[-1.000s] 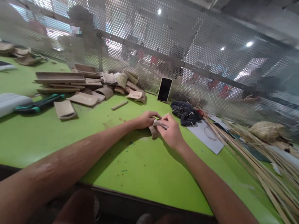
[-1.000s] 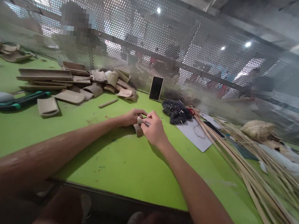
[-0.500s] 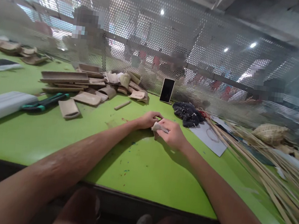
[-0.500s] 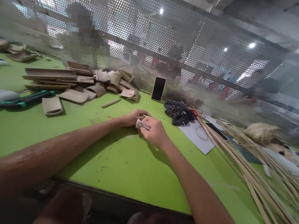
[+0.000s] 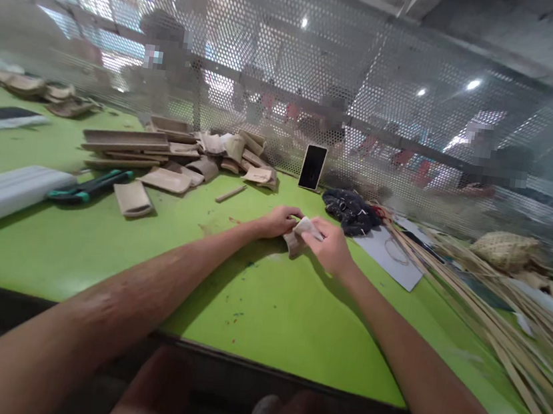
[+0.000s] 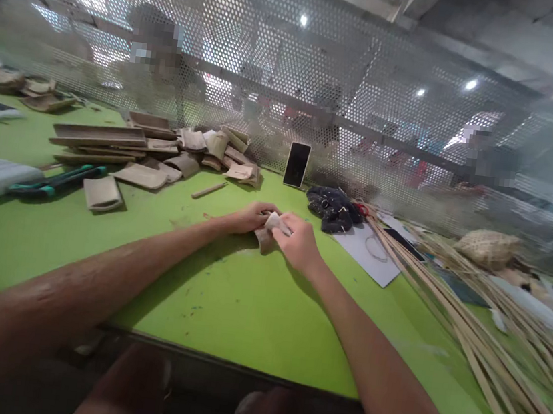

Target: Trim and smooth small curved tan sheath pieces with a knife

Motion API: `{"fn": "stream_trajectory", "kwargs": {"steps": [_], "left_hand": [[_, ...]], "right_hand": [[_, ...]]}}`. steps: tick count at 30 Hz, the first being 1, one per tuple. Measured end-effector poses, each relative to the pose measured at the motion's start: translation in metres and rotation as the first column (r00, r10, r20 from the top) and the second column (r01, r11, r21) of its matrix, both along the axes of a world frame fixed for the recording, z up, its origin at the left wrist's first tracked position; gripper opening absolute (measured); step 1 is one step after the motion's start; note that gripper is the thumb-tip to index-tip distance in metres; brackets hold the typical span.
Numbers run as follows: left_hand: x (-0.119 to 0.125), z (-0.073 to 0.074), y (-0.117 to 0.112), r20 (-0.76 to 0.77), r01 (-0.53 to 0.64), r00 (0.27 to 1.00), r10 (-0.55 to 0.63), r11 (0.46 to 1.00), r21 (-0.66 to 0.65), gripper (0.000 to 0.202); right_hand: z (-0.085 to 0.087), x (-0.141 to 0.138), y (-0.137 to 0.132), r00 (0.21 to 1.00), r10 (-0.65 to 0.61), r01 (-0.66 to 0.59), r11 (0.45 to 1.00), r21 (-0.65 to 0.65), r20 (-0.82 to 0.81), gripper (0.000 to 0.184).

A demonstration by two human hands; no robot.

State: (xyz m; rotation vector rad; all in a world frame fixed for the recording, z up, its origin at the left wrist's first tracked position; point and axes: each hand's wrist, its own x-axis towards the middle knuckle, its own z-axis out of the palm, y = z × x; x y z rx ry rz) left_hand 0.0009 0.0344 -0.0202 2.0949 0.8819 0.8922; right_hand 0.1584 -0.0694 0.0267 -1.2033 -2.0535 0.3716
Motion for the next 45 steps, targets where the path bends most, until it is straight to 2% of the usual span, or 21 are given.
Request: {"fn": "stream_trajectory", "kwargs": {"steps": [2, 5, 7, 11, 12, 15, 17, 21, 23, 27, 29, 33, 35, 38, 40, 45], "left_hand": [[0.0, 0.002, -0.002, -0.012, -0.018, 1.0, 0.018, 1.0, 0.007, 0.041], [0.0, 0.003, -0.004, -0.002, -0.01, 1.0, 0.01, 1.0, -0.003, 0.043], [0.0, 0.002, -0.003, 0.013, -0.002, 1.0, 0.002, 1.0, -0.012, 0.042], [0.001, 0.0, -0.001, 0.002, -0.013, 1.0, 0.013, 1.0, -0.025, 0.042], [0.001, -0.001, -0.001, 0.0, -0.017, 1.0, 0.017, 1.0, -0.016, 0.042], [0.001, -0.003, 0.001, 0.011, 0.002, 1.0, -0.002, 1.0, 0.014, 0.041], [0.001, -0.004, 0.002, 0.024, 0.01, 1.0, -0.01, 1.0, 0.014, 0.042], [0.001, -0.004, 0.001, 0.007, -0.014, 1.0, 0.014, 1.0, 0.023, 0.043], [0.0, -0.003, 0.0, -0.007, -0.015, 1.0, 0.015, 0.999, 0.03, 0.044], [0.0, -0.003, 0.0, 0.008, 0.015, 1.0, -0.015, 1.0, 0.009, 0.042], [0.0, -0.003, 0.001, 0.015, 0.013, 1.0, -0.014, 1.0, 0.016, 0.041], [0.0, -0.005, 0.001, -0.014, -0.013, 1.0, 0.013, 1.0, 0.012, 0.042], [0.0, -0.005, 0.002, -0.012, -0.011, 1.0, 0.011, 1.0, 0.016, 0.042], [0.0, -0.006, 0.002, 0.003, -0.001, 1.0, 0.001, 1.0, 0.017, 0.04], [-0.001, -0.006, 0.002, 0.014, 0.007, 1.0, -0.008, 1.0, 0.013, 0.039], [-0.001, -0.007, 0.002, 0.017, 0.008, 1.0, -0.008, 1.0, 0.013, 0.04]], "right_hand": [[0.0, 0.001, 0.001, 1.0, -0.024, 0.024, 0.999, 0.026, 0.0, 0.01], [0.0, 0.0, 0.001, 0.992, 0.124, -0.124, 0.988, -0.088, -0.003, 0.011], [0.0, 0.001, 0.001, 0.989, 0.145, -0.147, 0.982, -0.122, -0.021, 0.01], [-0.002, 0.004, 0.005, 0.999, 0.004, -0.004, 1.0, 0.025, -0.034, 0.01], [-0.003, 0.004, 0.005, 0.999, 0.018, -0.017, 0.999, 0.033, -0.03, 0.009], [-0.003, 0.001, 0.002, 0.983, 0.182, -0.182, 0.982, -0.046, -0.018, 0.011], [-0.003, -0.001, 0.0, 0.975, 0.22, -0.22, 0.975, -0.012, -0.005, 0.011], [-0.008, 0.0, 0.001, 0.998, 0.055, -0.062, 0.978, 0.201, 0.041, 0.012], [-0.01, -0.001, 0.0, 0.996, 0.073, -0.081, 0.979, 0.185, 0.051, 0.014], [-0.012, -0.007, -0.003, 0.974, 0.228, -0.228, 0.969, 0.095, 0.017, 0.013], [-0.012, -0.006, -0.003, 0.983, 0.181, -0.18, 0.978, 0.101, -0.004, 0.011], [-0.012, 0.002, 0.003, 1.0, -0.008, 0.01, 0.993, 0.116, -0.025, 0.01], [-0.013, 0.001, 0.002, 0.999, 0.032, -0.031, 0.995, 0.092, -0.006, 0.011], [-0.012, -0.009, -0.005, 0.981, 0.192, -0.193, 0.978, 0.079, 0.022, 0.012], [-0.011, -0.013, -0.007, 0.974, 0.225, -0.225, 0.969, 0.1, 0.012, 0.011], [-0.013, -0.001, 0.0, 0.999, -0.001, 0.005, 0.993, 0.119, -0.034, 0.009]]}}
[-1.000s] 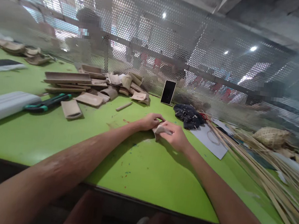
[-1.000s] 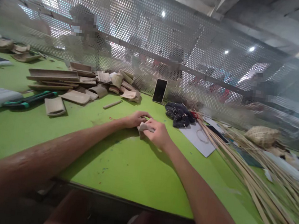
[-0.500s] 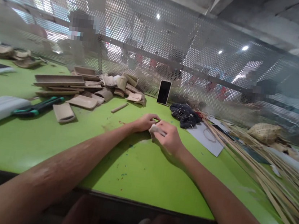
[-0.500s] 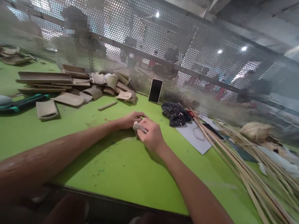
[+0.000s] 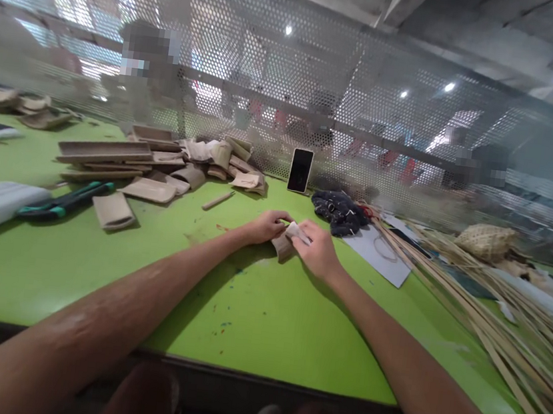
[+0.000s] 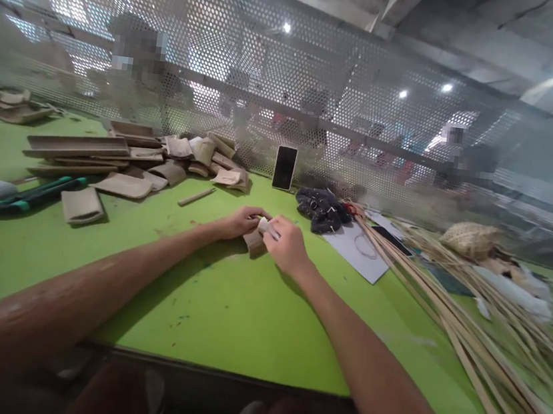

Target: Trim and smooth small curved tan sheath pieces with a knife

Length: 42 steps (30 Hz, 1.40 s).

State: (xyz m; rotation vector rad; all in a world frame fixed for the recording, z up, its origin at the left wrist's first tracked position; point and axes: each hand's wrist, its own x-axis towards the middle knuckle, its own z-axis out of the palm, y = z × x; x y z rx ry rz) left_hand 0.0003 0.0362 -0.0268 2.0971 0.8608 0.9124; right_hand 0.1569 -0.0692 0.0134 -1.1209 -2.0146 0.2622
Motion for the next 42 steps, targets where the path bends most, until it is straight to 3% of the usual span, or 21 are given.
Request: {"fn": "stream_trajectory", "kwargs": {"steps": [7, 11, 17, 22, 30, 33, 38, 42], "left_hand": [[-0.0002, 0.001, -0.0004, 0.017, 0.023, 1.0, -0.023, 1.0, -0.002, 0.041], [-0.0006, 0.0026, -0.001, -0.023, -0.005, 1.0, 0.005, 1.0, 0.008, 0.041], [-0.0013, 0.0034, -0.0021, 0.002, 0.013, 1.0, -0.013, 1.0, -0.005, 0.038], [-0.0017, 0.0054, -0.0025, -0.015, 0.01, 1.0, -0.01, 1.0, -0.01, 0.038], [-0.001, 0.0051, -0.0024, -0.009, -0.002, 1.0, 0.002, 1.0, 0.013, 0.041], [0.001, 0.0019, 0.0003, 0.006, 0.0, 1.0, 0.0, 1.0, 0.016, 0.041], [0.0017, 0.0017, 0.0018, -0.001, 0.001, 1.0, -0.001, 1.0, 0.008, 0.042], [0.0, 0.0061, -0.0021, 0.004, 0.037, 0.999, -0.037, 0.999, -0.006, 0.038]], "right_hand": [[-0.0049, -0.0073, -0.0007, 0.979, 0.161, -0.166, 0.986, 0.031, 0.121, 0.013], [-0.0062, -0.003, 0.0038, 0.991, 0.089, -0.097, 0.992, 0.078, 0.096, 0.015], [-0.006, -0.0046, 0.0034, 0.967, 0.181, -0.203, 0.973, 0.112, 0.176, 0.016], [-0.0036, -0.0059, 0.0035, 0.97, 0.112, -0.144, 0.979, 0.141, 0.216, 0.018], [-0.0029, -0.0067, 0.0014, 0.959, 0.128, -0.171, 0.973, 0.156, 0.253, 0.018], [-0.0031, -0.0078, 0.0007, 0.947, 0.155, -0.201, 0.969, 0.141, 0.281, 0.017], [-0.0035, -0.008, 0.0022, 0.967, 0.095, -0.13, 0.982, 0.138, 0.235, 0.018], [-0.0018, -0.005, 0.0049, 0.965, 0.145, -0.167, 0.982, 0.086, 0.219, 0.015]]}}
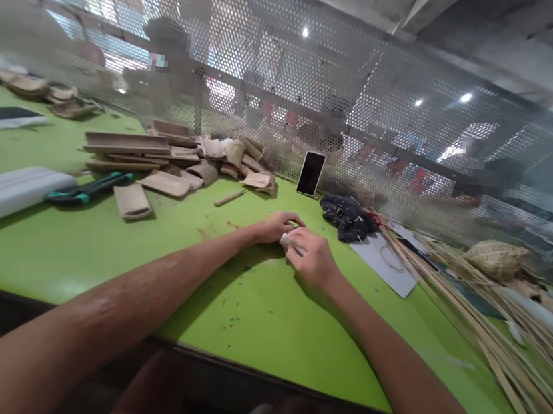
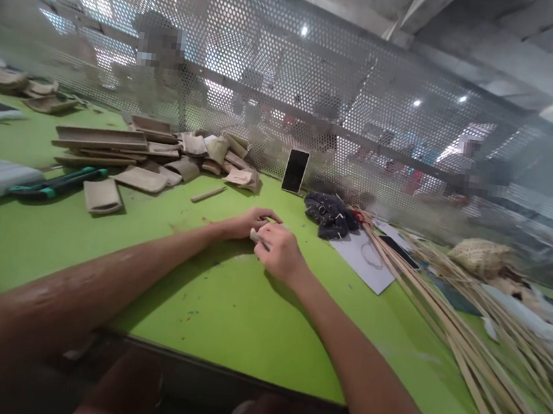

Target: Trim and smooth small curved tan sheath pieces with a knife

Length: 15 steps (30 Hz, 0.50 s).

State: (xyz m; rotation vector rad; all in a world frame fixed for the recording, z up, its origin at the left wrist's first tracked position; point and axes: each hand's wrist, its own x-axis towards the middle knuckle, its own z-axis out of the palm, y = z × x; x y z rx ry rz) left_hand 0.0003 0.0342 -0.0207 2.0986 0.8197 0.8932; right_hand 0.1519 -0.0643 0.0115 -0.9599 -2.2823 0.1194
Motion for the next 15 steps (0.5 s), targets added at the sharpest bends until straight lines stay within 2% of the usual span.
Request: {"fn": "stream_trajectory", "kwargs": {"steps": [4, 8, 13, 15], "left_hand": [[0.0005, 0.0015, -0.001, -0.032, -0.053, 0.998, 0.054, 0.998, 0.019, 0.042], [0.0017, -0.0007, 0.0015, -0.017, -0.028, 0.999, 0.028, 0.999, 0.021, 0.042], [0.0008, -0.0011, 0.0016, -0.013, -0.059, 0.998, 0.059, 0.998, 0.016, 0.043], [0.0006, -0.0013, 0.0014, 0.003, -0.037, 0.999, 0.037, 0.999, 0.015, 0.041]], "right_hand": [[0.0018, 0.0046, 0.001, 0.996, -0.082, 0.081, 0.996, -0.022, -0.045, 0.015], [0.0015, 0.0022, 0.0, 1.0, -0.016, 0.016, 1.0, -0.004, -0.019, 0.015], [0.0013, 0.0005, 0.002, 0.995, -0.092, 0.092, 0.996, -0.009, -0.04, 0.016], [0.0008, 0.0005, 0.0023, 0.997, -0.068, 0.067, 0.998, -0.006, -0.036, 0.015]]}}
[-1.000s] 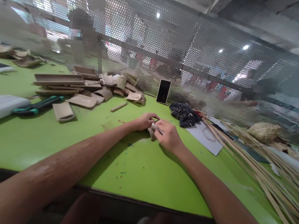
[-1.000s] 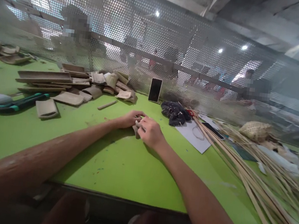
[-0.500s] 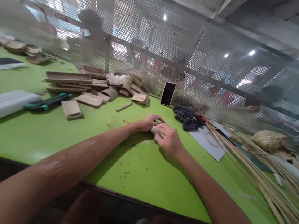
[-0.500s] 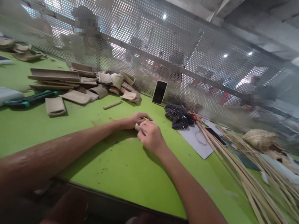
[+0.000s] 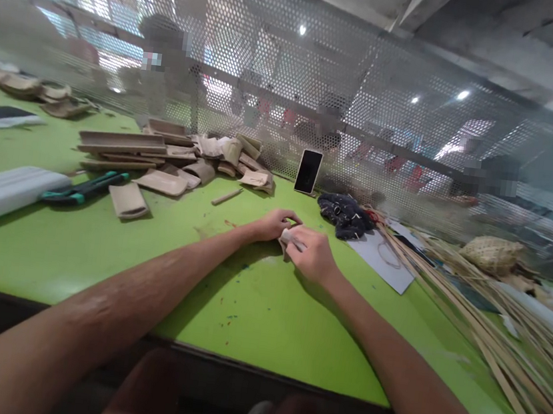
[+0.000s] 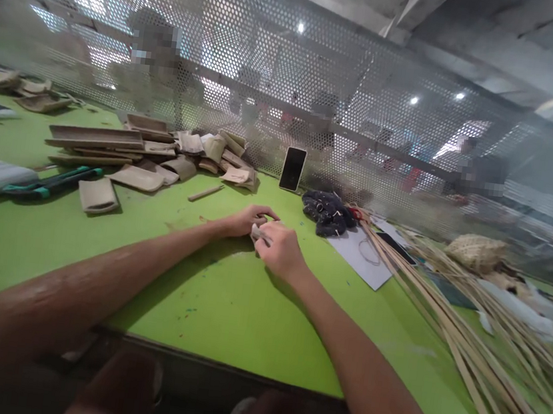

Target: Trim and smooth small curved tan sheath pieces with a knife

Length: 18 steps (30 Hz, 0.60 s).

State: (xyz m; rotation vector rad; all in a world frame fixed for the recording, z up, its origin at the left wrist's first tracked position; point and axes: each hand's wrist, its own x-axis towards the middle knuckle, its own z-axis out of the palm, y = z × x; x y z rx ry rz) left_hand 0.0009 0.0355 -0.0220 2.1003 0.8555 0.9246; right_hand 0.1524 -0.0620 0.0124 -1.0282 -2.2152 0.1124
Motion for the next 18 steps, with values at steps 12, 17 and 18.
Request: {"fn": "stream_trajectory", "kwargs": {"steps": [12, 17, 18], "left_hand": [[-0.0006, -0.0035, 0.0032, 0.033, 0.027, 0.999, -0.027, 1.0, 0.003, 0.039], [0.0002, -0.0037, 0.0042, 0.015, -0.012, 1.0, 0.012, 1.0, -0.011, 0.039], [0.0001, -0.0034, 0.0045, 0.015, 0.009, 1.0, -0.009, 1.0, -0.006, 0.038]], "right_hand": [[-0.0023, -0.0057, 0.0007, 0.998, 0.055, -0.055, 0.998, 0.017, 0.03, 0.015], [-0.0023, -0.0039, 0.0009, 0.998, 0.065, -0.065, 0.998, 0.026, -0.012, 0.017], [-0.0019, -0.0037, 0.0004, 0.995, 0.104, -0.104, 0.994, 0.029, -0.001, 0.018]]}}
